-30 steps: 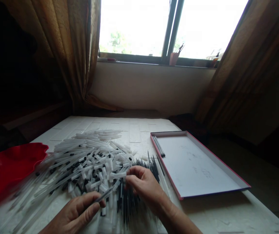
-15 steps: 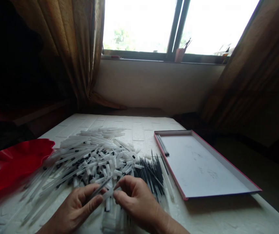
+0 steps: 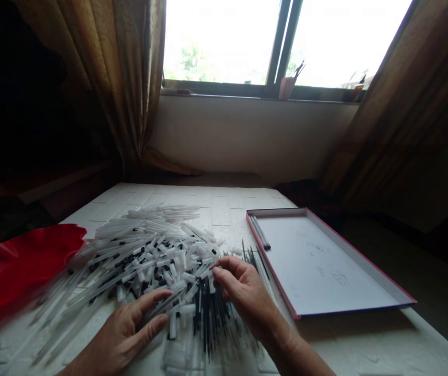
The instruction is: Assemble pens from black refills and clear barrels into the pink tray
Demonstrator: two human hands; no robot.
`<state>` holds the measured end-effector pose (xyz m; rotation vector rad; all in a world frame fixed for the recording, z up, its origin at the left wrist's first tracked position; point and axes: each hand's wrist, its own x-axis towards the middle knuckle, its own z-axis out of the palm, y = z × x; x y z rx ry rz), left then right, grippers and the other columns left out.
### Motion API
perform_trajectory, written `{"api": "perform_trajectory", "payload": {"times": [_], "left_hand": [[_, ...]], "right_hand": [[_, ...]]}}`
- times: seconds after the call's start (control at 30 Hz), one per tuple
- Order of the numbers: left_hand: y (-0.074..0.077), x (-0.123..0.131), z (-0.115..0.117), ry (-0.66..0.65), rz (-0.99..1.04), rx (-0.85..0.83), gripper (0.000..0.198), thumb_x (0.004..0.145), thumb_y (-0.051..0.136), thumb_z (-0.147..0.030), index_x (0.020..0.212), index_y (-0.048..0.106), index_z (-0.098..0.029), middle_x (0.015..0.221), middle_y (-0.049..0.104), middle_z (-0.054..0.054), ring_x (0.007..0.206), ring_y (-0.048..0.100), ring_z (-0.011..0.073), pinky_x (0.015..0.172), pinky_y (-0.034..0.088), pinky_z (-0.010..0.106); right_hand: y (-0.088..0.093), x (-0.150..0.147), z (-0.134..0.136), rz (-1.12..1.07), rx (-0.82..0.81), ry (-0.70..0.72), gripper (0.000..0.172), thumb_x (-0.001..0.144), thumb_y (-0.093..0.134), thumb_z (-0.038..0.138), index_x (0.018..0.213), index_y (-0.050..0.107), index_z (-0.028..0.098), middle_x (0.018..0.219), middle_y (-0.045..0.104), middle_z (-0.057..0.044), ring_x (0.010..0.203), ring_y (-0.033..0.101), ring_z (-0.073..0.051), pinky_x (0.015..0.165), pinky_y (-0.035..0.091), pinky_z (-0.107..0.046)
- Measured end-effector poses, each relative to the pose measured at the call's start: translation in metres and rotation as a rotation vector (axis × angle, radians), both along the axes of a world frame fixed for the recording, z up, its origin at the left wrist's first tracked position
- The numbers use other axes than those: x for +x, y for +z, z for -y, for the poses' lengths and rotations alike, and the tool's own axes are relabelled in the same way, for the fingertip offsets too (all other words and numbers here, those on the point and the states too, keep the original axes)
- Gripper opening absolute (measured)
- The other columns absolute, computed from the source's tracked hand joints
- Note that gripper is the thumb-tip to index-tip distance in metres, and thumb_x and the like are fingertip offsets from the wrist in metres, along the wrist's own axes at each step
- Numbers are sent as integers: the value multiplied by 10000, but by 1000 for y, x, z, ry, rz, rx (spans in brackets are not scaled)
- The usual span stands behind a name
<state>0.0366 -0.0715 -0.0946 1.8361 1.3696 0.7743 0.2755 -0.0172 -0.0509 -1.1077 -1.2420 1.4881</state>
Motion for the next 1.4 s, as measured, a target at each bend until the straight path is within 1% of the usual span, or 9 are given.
{"api": "perform_trajectory", "payload": {"times": [0.07, 0.2, 0.27, 0.5, 0.67, 0.8, 0.93, 1.07, 1.4], "left_hand": [[-1, 0, 1, -6, -36, 34, 322, 970, 489, -483, 1123, 644, -246, 734, 685, -33, 630, 621, 157, 635, 438, 205], [5, 3, 3, -76, -77, 96, 402, 1016, 368, -464, 867, 643, -212, 680, 633, -21, 611, 621, 139, 574, 417, 183], [9, 5, 3, -106, -96, 111, 412, 1019, 361, -443, 805, 621, -205, 669, 614, -21, 600, 614, 128, 560, 411, 174], [9, 5, 5, -132, -142, 167, 376, 1026, 370, -401, 796, 598, -209, 657, 602, -33, 587, 618, 113, 550, 404, 165], [5, 5, 5, -140, -144, 179, 375, 1031, 356, -393, 850, 632, -214, 672, 639, -27, 604, 648, 118, 554, 415, 170], [8, 5, 6, -146, -197, 175, 368, 1026, 348, -366, 845, 630, -214, 694, 679, -9, 634, 685, 136, 570, 434, 180], [11, 6, 6, -162, -220, 184, 357, 1020, 340, -339, 837, 622, -219, 708, 701, 6, 649, 707, 152, 577, 458, 184], [9, 7, 7, -176, -273, 185, 337, 1017, 353, -325, 830, 614, -221, 715, 710, 19, 659, 720, 166, 575, 462, 190], [5, 5, 8, -181, -310, 158, 373, 1021, 324, -340, 858, 632, -208, 732, 721, 39, 677, 732, 186, 581, 452, 216]], "right_hand": [[-3, -3, 1, 12, 6, 19, 333, 688, 780, 453, 767, 675, 148, 554, 550, 51, 464, 372, -53, 450, 258, -194], [-6, -12, 5, 31, -4, 78, 327, 694, 771, 443, 808, 688, 148, 611, 628, 22, 485, 422, -66, 473, 322, -201], [-6, -15, 7, 37, -13, 107, 316, 700, 759, 440, 796, 677, 151, 613, 628, 23, 488, 423, -68, 478, 334, -201], [-10, -16, 11, 81, 18, 180, 293, 745, 712, 435, 790, 660, 151, 638, 620, 13, 522, 445, -83, 502, 356, -208], [-12, -15, 11, 111, 66, 232, 261, 774, 693, 404, 810, 684, 145, 636, 584, 22, 543, 430, -89, 513, 342, -215], [-12, -15, 13, 133, 116, 241, 222, 787, 696, 356, 852, 724, 145, 641, 574, 28, 568, 427, -94, 540, 354, -220], [-14, -15, 15, 132, 59, 297, 252, 785, 712, 384, 861, 757, 147, 685, 642, 0, 591, 486, -109, 578, 396, -238], [-16, -15, 15, 131, 1, 319, 292, 741, 759, 426, 853, 778, 156, 701, 681, -14, 588, 512, -116, 576, 414, -243], [-25, -20, 15, 95, -21, 327, 380, 722, 775, 498, 853, 767, 141, 650, 660, -4, 480, 507, -81, 498, 410, -218]]}}
